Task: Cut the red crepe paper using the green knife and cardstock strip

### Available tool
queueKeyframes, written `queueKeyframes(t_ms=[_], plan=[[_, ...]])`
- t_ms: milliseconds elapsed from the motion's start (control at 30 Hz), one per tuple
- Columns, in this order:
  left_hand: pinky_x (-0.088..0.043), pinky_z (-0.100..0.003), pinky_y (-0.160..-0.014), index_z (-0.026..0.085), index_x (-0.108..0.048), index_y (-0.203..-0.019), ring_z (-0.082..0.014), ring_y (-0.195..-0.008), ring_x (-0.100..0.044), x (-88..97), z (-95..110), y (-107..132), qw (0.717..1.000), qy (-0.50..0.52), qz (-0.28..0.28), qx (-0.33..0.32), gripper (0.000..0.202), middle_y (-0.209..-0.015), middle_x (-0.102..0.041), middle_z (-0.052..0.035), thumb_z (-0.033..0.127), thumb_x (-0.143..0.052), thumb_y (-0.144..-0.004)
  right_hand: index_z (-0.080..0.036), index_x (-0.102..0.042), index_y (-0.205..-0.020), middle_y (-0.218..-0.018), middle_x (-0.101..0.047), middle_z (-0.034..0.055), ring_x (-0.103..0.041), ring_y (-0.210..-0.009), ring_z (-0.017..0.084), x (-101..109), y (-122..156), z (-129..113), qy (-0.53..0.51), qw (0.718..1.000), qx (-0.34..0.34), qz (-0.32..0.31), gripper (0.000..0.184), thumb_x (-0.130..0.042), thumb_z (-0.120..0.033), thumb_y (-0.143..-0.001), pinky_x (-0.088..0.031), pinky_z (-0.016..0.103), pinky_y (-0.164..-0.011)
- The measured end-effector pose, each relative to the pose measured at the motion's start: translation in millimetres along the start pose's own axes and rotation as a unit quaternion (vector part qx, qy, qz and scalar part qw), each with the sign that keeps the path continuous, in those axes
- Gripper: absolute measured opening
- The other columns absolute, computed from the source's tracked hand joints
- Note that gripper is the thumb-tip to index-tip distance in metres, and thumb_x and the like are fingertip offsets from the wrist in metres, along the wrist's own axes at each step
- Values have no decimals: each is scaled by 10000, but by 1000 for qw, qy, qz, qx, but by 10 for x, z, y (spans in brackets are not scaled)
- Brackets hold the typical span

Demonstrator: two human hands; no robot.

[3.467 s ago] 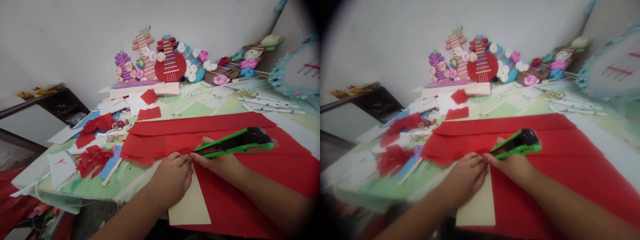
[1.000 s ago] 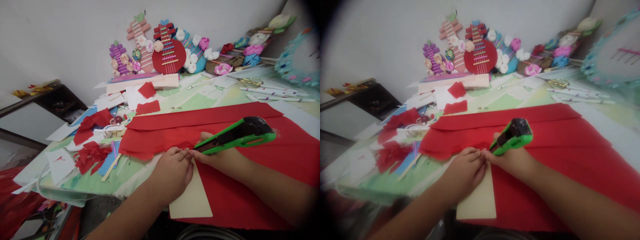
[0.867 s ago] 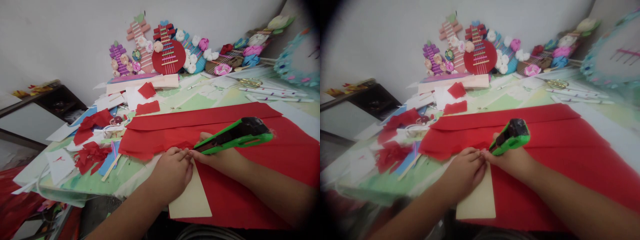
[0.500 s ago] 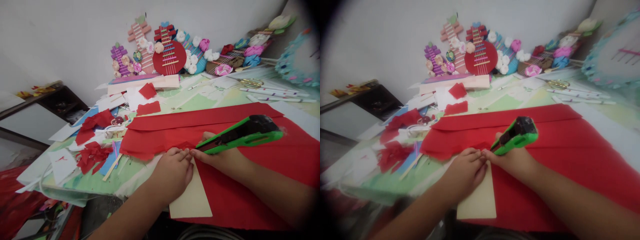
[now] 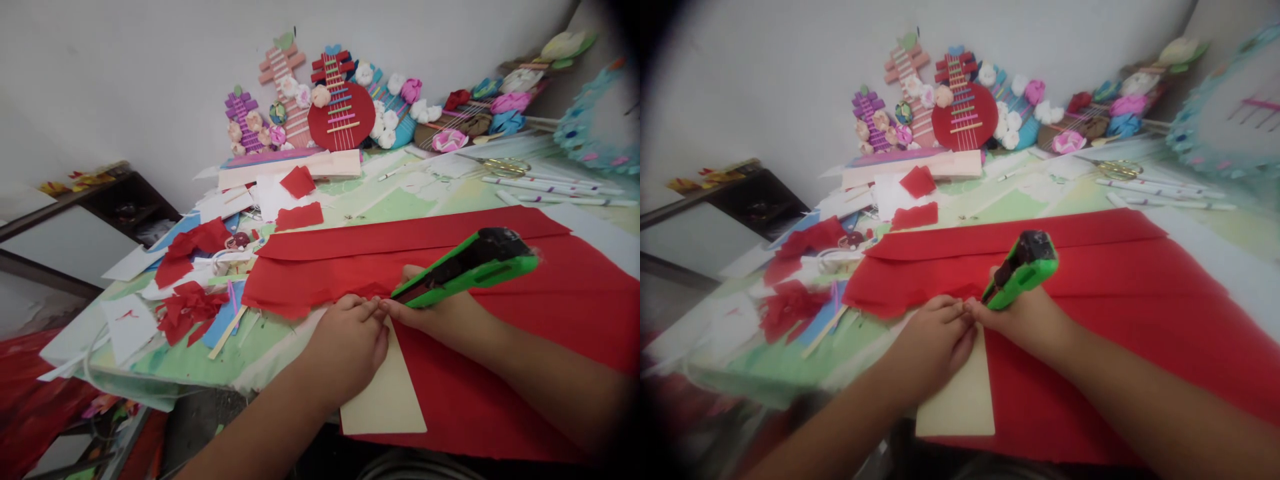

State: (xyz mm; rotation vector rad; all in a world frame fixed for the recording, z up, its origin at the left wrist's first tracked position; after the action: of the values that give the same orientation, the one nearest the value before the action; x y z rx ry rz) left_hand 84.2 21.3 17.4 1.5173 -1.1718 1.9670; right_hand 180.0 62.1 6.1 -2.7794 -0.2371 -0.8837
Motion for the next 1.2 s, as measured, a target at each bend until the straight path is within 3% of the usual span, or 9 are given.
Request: queueKeyframes(t_ms=[433, 667, 1033, 1200], plan=[[-448, -319, -787, 102, -624, -925, -180, -826, -575, 24, 8, -3, 1000, 3, 24, 0, 231, -858, -666, -73, 136, -412, -838, -225, -324, -571, -499, -383, -59, -402, -456, 111, 43, 8, -14, -4, 999, -1, 33, 303, -560, -363, -700, -305, 254, -425], [-450, -320, -775, 83, -638, -882, -189, -798, -577, 28, -3, -5, 999, 10, 31, 4, 216, -846, -667, -81, 129, -437, -820, -227, -301, -563, -494, -349, -68, -374, -442, 95, 20, 1, -12, -23, 1000, -3, 19, 316, -564, -332, -706, -276, 239, -406], [-444, -318, -791, 79, -632, -876, -181, -791, -579, 22, -9, -2, 1000, 12, 28, -1, 216, -861, -666, -82, 128, -429, -821, -223, -355, -591, -532, -472, -39, -477, -491, 130, 4, 11, -9, -4, 1000, -15, 6, 249, -541, -346, -703, -355, 267, -457], [-450, -317, -776, 81, -635, -870, -186, -789, -576, 31, -5, -1, 999, 12, 31, -1, 212, -850, -668, -77, 131, -435, -821, -219, -390, -592, -536, -461, -42, -465, -489, 120, 15, 12, -29, -16, 1000, -11, 21, 232, -560, -331, -704, -354, 253, -450]])
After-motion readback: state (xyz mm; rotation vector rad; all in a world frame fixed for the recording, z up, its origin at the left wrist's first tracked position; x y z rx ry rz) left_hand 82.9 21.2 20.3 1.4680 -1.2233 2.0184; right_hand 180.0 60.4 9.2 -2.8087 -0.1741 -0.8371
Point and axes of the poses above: each hand's wrist, its own y-axis away from the middle knuckle, its own x-axis out of the back of the hand, z = x × y, the point moved 7 cm from there along -y, towards the middle knuckle
